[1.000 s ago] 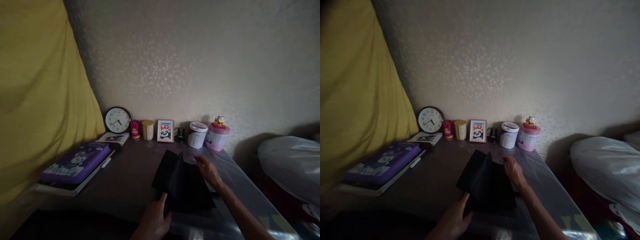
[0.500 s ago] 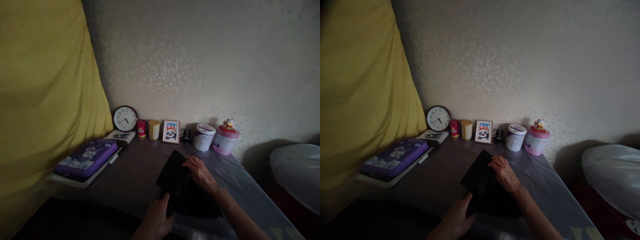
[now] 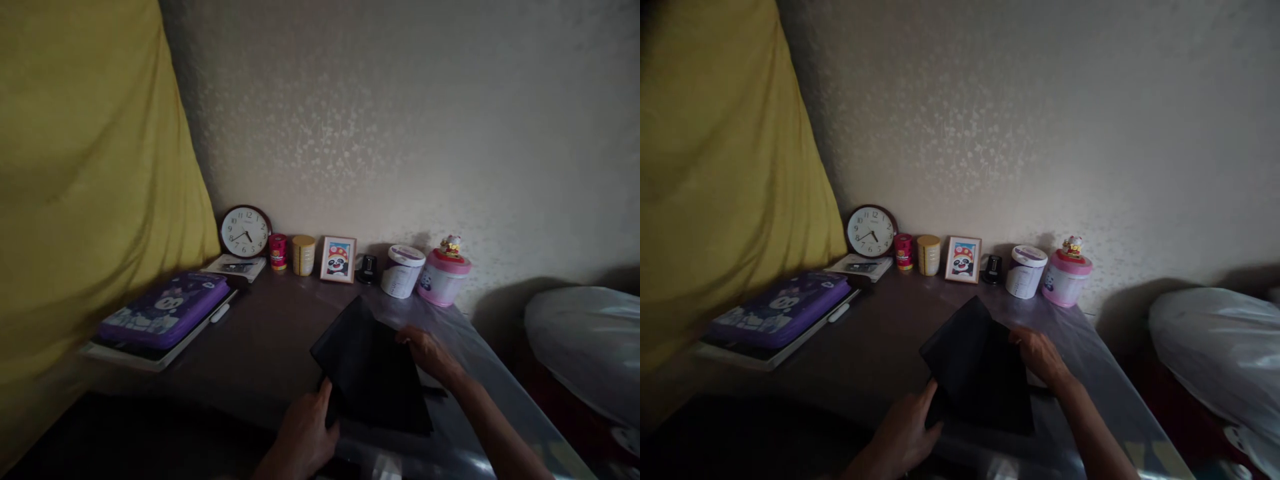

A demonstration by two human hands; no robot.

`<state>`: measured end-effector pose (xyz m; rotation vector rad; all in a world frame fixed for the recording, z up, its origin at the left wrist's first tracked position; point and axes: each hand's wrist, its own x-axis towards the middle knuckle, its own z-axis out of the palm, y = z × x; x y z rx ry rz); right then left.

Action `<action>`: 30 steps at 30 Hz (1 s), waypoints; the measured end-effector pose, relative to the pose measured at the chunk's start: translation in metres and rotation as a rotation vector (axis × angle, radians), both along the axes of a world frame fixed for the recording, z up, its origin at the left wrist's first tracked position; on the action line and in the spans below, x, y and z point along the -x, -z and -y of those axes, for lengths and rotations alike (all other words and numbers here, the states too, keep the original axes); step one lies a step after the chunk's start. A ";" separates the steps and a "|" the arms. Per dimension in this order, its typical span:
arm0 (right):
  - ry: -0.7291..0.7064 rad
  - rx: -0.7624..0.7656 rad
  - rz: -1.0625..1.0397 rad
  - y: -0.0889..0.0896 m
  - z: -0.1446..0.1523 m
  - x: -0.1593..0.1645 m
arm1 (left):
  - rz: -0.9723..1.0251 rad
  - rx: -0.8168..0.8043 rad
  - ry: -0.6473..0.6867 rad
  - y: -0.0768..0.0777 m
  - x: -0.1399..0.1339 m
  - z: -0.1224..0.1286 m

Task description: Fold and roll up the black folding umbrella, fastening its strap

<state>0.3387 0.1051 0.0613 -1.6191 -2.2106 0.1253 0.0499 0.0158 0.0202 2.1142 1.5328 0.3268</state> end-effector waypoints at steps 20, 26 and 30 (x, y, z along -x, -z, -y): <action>-0.125 0.262 -0.682 0.012 -0.077 0.031 | 0.156 0.107 0.025 -0.004 0.004 0.002; -0.077 0.227 -0.644 0.016 -0.080 0.031 | 0.140 0.109 0.041 -0.005 0.004 0.002; -0.020 0.117 -0.515 0.015 -0.084 0.040 | 0.085 0.088 0.054 0.002 0.002 0.001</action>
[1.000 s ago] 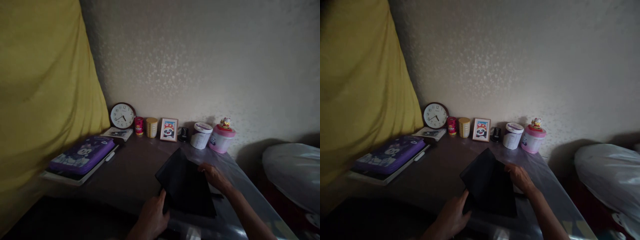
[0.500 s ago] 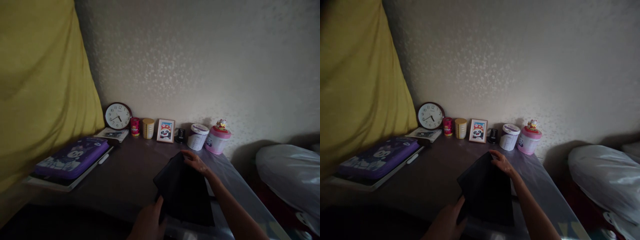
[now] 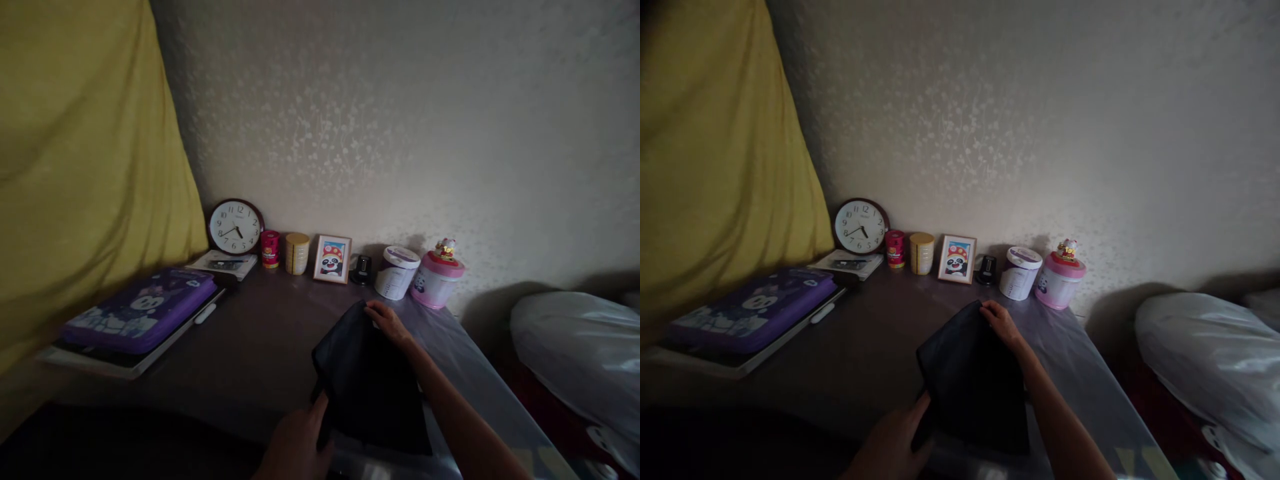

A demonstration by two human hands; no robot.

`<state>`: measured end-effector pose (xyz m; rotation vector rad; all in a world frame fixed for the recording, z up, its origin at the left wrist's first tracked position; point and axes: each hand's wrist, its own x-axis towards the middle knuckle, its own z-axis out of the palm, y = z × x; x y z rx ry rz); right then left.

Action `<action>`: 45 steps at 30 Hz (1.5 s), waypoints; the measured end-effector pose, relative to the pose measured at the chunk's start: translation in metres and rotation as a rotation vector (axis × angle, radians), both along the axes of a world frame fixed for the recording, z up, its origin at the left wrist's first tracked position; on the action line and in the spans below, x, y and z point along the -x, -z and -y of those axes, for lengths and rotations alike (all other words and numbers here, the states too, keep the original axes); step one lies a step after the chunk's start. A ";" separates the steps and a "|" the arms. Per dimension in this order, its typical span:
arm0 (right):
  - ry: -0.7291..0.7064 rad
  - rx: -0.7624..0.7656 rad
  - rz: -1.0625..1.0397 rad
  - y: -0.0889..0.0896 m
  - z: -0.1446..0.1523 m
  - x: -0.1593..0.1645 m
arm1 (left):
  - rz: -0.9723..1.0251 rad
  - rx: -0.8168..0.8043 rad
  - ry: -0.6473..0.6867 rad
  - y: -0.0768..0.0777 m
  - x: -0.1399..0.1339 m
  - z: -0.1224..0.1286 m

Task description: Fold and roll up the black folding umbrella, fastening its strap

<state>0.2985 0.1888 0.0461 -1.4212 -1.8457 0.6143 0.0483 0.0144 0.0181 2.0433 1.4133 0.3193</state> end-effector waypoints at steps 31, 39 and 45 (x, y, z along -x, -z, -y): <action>0.057 -0.457 0.488 0.002 0.027 0.036 | -0.068 -0.049 0.029 -0.001 -0.008 0.008; -0.460 -0.450 0.453 0.008 0.063 0.052 | -0.076 0.011 -0.008 -0.010 -0.009 0.009; -0.354 -0.386 0.592 0.018 0.041 0.049 | -0.015 0.006 -0.001 -0.005 -0.005 0.007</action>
